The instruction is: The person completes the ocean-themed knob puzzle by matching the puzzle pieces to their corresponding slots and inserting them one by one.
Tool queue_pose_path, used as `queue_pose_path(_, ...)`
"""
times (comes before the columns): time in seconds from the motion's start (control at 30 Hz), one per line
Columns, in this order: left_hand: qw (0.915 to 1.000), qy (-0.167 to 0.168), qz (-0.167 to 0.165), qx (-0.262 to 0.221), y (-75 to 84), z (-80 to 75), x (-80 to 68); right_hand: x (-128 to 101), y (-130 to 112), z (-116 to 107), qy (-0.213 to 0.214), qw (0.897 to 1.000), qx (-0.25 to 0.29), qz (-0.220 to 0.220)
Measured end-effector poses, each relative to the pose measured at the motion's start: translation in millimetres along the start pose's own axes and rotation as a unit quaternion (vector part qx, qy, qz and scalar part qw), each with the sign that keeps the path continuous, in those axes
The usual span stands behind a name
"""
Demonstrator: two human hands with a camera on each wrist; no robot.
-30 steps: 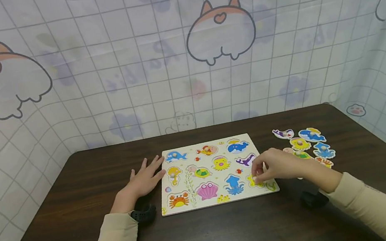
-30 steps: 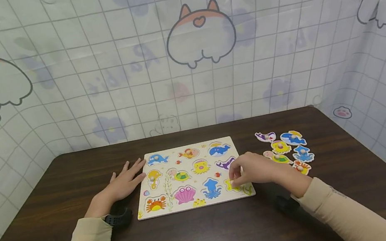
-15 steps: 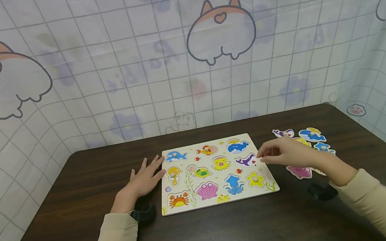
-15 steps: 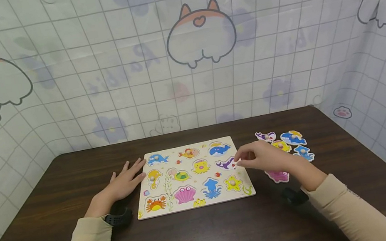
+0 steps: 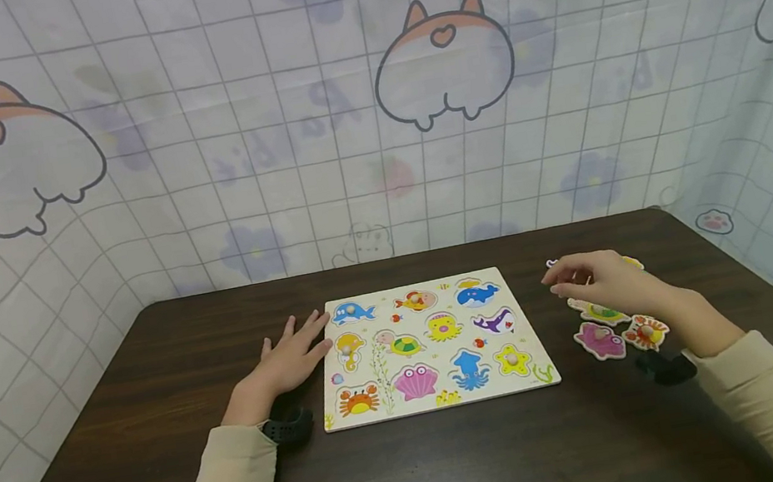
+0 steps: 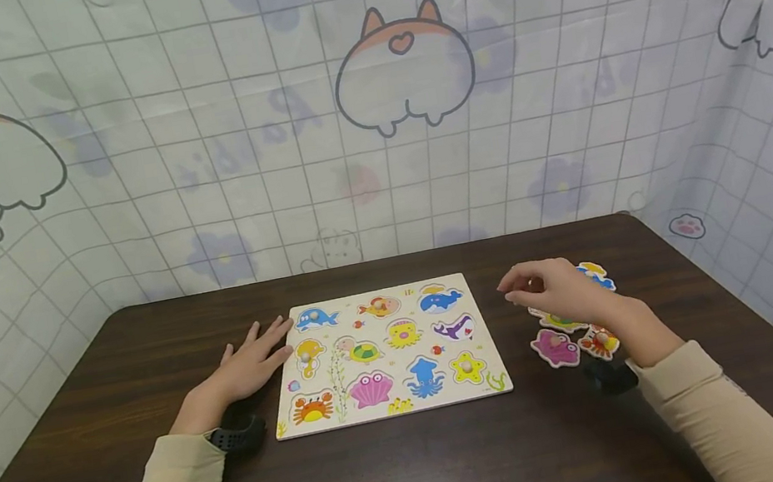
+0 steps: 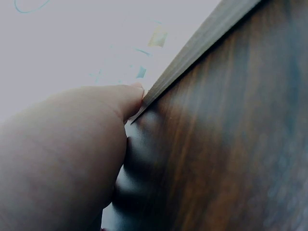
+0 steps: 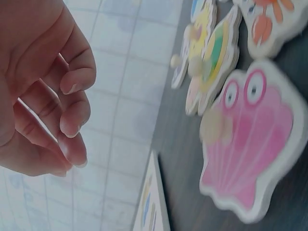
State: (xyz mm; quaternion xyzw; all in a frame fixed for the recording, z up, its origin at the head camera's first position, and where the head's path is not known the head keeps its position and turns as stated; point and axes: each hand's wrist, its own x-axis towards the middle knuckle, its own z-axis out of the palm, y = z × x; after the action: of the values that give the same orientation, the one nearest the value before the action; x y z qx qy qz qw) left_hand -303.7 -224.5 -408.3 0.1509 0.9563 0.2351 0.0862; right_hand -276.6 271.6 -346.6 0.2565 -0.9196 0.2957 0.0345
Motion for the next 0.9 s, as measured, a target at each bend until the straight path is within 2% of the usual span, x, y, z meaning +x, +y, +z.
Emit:
queue_pose_path(0.2,1.0000,0.000,-0.001,0.001,-0.4,0.4,0.4,-3.2,13.3,-9.2,0.014,0.999,-0.012,0.026)
queue_pose_path(0.5,1.0000,0.002,0.000,0.000,0.2,0.4,0.3,-6.8,40.9,-17.1,0.007,0.998,-0.014,0.064)
queue_pose_path(0.9,1.0000,0.003,0.001,0.000,-0.7,-0.3,-0.3,-6.7,67.0,-21.3,-0.050,0.991,-0.041,0.114)
